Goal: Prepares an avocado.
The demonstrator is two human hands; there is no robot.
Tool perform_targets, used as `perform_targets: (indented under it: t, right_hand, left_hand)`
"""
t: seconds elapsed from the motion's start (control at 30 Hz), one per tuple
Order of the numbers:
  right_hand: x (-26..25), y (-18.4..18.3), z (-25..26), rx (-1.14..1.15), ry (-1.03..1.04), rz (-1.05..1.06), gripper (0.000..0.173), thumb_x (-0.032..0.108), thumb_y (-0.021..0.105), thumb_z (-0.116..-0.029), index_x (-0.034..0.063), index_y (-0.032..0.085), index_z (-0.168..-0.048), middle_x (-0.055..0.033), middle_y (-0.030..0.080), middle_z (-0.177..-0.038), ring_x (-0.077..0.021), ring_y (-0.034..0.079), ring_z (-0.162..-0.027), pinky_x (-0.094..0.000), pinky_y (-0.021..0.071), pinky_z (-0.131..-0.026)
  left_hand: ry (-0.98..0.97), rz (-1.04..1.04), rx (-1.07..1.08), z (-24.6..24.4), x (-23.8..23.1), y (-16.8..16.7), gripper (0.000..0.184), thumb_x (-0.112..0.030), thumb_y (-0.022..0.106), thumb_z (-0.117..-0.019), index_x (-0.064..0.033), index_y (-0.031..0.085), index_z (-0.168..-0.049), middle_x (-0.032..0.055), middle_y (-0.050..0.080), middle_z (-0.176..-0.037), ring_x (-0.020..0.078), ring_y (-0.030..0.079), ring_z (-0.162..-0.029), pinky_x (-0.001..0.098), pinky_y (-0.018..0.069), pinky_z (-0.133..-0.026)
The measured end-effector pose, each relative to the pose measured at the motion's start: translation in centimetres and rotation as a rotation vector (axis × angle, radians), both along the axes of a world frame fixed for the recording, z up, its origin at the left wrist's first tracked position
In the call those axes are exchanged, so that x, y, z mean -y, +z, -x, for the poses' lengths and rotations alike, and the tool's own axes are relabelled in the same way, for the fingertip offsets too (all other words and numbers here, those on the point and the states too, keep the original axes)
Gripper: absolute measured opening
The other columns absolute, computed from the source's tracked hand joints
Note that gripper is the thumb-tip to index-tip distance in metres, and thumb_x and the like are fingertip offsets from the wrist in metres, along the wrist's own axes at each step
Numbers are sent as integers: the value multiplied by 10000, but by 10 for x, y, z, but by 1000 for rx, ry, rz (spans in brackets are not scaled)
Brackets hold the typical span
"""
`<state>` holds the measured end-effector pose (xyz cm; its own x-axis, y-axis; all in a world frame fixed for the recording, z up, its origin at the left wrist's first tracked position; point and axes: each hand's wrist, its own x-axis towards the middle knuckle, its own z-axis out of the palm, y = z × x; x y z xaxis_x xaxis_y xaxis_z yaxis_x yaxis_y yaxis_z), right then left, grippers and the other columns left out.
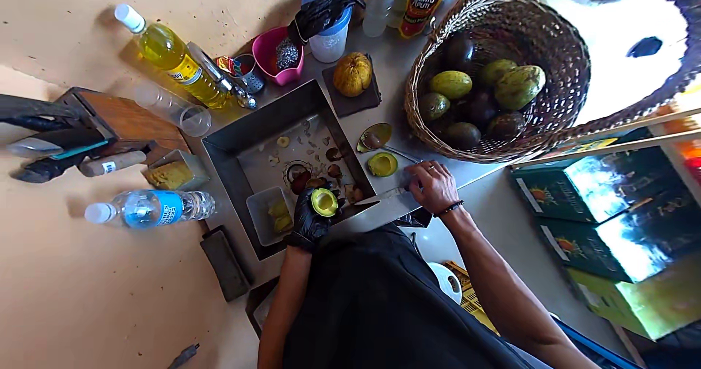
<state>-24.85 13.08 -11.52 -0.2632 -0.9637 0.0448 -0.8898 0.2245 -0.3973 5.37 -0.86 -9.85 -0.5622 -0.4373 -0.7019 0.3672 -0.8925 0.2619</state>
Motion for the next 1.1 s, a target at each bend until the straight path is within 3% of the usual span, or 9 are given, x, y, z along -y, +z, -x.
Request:
perform_targets:
  t: [0.13, 0.23, 0.33, 0.43, 0.57, 0.67, 0.77, 0.9, 1.1]
  right_hand:
    - [41, 7, -17, -3, -262, -174, 348, 234, 483, -1074, 98, 629, -1359, -261, 710, -1080, -498, 698, -904, -675, 531, -694]
    - [52, 12, -21, 31, -323, -230, 277, 286, 533, -1059, 97, 666, -1212, -255, 694, -936, -485, 683, -810, -663, 512, -625]
    - [64, 30, -21, 64, -368, -346, 262, 252, 541, -1043, 60, 694, -1134, -266, 710, -924, -504, 691, -851, -688, 510, -661]
    - [60, 47, -19, 100, -413, -406, 295, 271, 533, -1049, 63, 712, -1157, -243, 729, -956, -486, 698, -916, -692, 512, -753]
    - [33, 76, -27, 112, -366, -273, 265, 310, 632, -982, 95, 767, -1058, -184, 720, -832, -427, 691, -815, -661, 502, -717]
    - [21, 84, -45, 207, -171, -106, 251, 283, 649, -950, 56, 751, -988, -176, 666, -929, -364, 665, -857, -570, 533, -732]
    - [23, 90, -69, 269, -18, -112, 321, 293, 513, -1036, 39, 698, -1103, -158, 681, -777, -334, 679, -683, -552, 544, -630]
    - [25, 84, -90, 137, 48, -63, 390, 305, 441, -1064, 228, 697, -1348, -127, 701, -703, -349, 675, -605, -547, 513, -549]
    - [29, 90, -104, 61, 41, -120, 392, 250, 435, -1059, 263, 702, -1346, -138, 719, -752, -363, 696, -652, -543, 522, -564]
  left_hand:
    - [-22, 13, -65, 4, 2, 5, 471, -451, 383, -1036, -94, 601, -1252, 203, 671, -1118, 339, 699, -908, 448, 608, -685]
    - [20, 45, 14, 11, 1, 17, 392, -410, 399, -1059, -89, 585, -1185, 205, 678, -1064, 346, 702, -886, 448, 605, -655]
    - [60, 91, 55, 11, 3, 18, 410, -441, 392, -1076, -112, 570, -1247, 192, 671, -1085, 333, 697, -914, 449, 604, -711]
    - [97, 105, 94, 11, 6, 16, 447, -445, 377, -1082, -109, 568, -1307, 197, 668, -1109, 330, 697, -915, 445, 609, -724]
    - [78, 110, 138, 16, 8, 16, 438, -454, 386, -1079, -122, 566, -1299, 178, 677, -1085, 306, 702, -874, 415, 609, -676]
    - [49, 143, 120, 21, 7, 17, 422, -473, 455, -1046, -142, 596, -1266, 132, 681, -1072, 254, 694, -867, 373, 599, -684]
    - [72, 150, 87, 28, 10, 21, 383, -443, 505, -1024, -141, 610, -1235, 107, 682, -1078, 235, 696, -906, 373, 605, -744]
    - [143, 180, 132, 37, 13, 28, 307, -374, 484, -1035, -151, 598, -1211, 94, 679, -1058, 216, 697, -863, 358, 607, -692]
    - [138, 252, 188, 31, 15, 25, 328, -397, 540, -1008, -188, 617, -1248, 71, 682, -1084, 196, 690, -876, 343, 599, -711]
